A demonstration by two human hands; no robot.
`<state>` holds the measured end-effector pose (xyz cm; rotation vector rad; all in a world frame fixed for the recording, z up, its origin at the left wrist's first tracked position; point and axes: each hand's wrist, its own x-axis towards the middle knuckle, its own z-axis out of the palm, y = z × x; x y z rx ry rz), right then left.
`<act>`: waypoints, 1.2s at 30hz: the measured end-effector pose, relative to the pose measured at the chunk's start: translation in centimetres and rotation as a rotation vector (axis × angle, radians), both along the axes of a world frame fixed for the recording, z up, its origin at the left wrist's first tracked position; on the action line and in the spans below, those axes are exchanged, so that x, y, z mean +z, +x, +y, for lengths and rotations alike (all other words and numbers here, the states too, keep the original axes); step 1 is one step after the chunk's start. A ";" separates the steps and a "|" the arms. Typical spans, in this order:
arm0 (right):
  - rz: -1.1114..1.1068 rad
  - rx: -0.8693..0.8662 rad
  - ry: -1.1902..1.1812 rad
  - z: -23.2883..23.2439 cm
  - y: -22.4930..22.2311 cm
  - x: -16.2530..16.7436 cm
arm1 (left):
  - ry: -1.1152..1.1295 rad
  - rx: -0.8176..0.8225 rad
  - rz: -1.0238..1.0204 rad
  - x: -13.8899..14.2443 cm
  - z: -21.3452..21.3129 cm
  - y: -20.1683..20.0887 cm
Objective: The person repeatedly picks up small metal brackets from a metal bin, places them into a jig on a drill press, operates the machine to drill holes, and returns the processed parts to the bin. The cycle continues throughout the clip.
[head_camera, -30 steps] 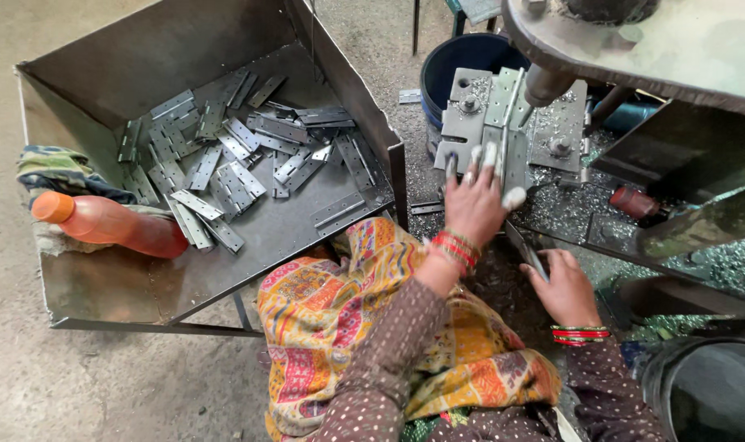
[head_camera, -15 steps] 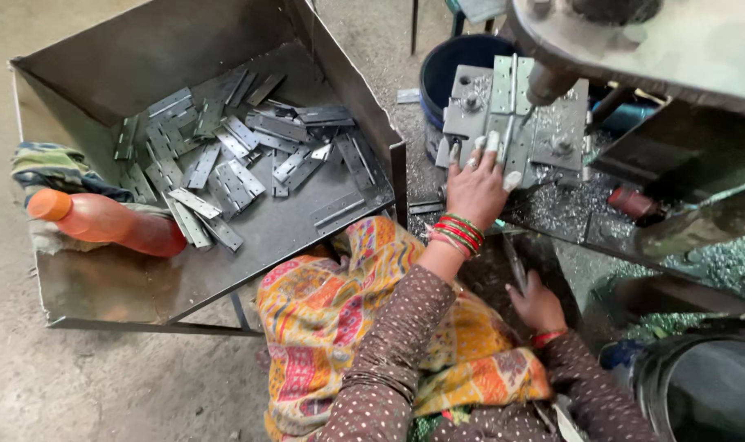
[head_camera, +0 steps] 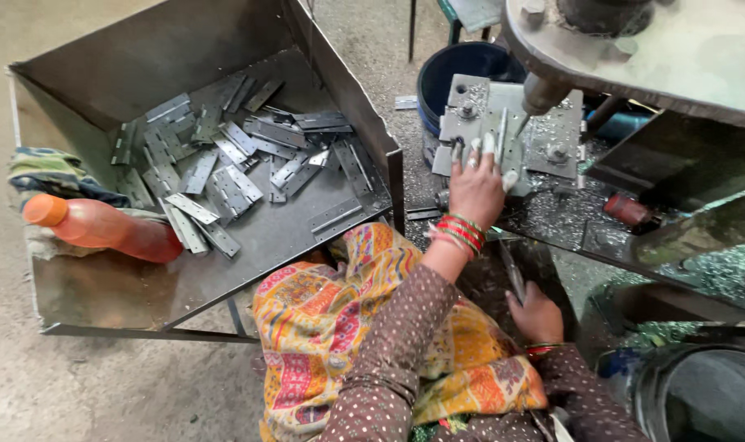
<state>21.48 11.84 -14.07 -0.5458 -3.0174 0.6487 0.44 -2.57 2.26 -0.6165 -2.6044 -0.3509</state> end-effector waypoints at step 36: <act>-0.163 0.078 -0.105 3.2 -2.1 3.9 | 0.030 -0.073 -0.074 0.6 1.0 -5.1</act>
